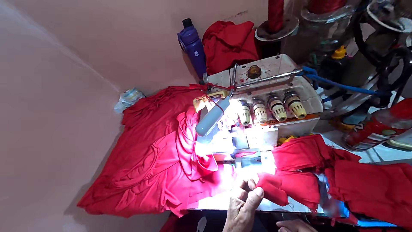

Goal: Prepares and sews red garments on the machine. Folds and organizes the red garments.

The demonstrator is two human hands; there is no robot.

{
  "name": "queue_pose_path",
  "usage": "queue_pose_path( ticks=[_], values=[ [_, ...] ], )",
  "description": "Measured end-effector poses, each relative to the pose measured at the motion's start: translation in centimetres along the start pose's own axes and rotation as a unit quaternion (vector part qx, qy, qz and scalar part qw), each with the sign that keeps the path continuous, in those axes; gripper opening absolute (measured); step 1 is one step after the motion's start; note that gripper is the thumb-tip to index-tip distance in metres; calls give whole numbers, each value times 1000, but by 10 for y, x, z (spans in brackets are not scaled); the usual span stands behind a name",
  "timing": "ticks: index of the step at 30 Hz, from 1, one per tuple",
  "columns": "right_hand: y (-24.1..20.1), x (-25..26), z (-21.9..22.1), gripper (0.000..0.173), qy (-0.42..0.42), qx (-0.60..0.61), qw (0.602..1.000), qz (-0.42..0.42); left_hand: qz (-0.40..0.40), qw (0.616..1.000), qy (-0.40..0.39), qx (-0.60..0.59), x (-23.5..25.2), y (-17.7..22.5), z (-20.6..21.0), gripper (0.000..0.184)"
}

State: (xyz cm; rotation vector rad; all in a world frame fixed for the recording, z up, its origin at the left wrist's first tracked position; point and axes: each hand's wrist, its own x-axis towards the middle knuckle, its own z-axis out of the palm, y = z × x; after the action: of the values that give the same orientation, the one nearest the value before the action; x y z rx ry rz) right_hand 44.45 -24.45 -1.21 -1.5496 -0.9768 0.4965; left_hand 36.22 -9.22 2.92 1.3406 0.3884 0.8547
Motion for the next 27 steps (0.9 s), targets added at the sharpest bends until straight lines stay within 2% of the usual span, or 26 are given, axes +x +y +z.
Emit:
queue_pose_path(
  ticks=[3, 7, 11, 13, 15, 19, 24, 27],
  values=[
    [-7, 5, -2, 22, 37, -1, 999, -16, 27, 999, -7, 32, -4, 4, -7, 10],
    [-21, 15, -1, 26, 93, -25, 994, -45, 17, 999, 13, 37, -14, 10, -17, 12],
    [-23, 30, 13, 32, 53, -37, 992, -108, 7, 999, 28, 36, -26, 13, -29, 10],
    [-25, 35, 28, 35, 44, -28, 992, -118, 11, 998, 48, 43, -31, 13, -33, 13],
    [-25, 38, 42, 37, 42, -16, 992, -115, 20, 997, 63, 29, -36, 15, -37, 8],
    [-26, 38, 65, 31, 31, 10, 995, -94, 28, 997, 75, 9, -46, 16, -53, 10],
    [-40, 39, 90, 10, 37, 68, 996, -32, 42, 994, 93, 48, -64, 7, -74, 10],
    [-53, 47, 97, 12, 17, 52, 998, -44, 90, 980, 147, 98, -71, 2, -92, 7]
  ],
)
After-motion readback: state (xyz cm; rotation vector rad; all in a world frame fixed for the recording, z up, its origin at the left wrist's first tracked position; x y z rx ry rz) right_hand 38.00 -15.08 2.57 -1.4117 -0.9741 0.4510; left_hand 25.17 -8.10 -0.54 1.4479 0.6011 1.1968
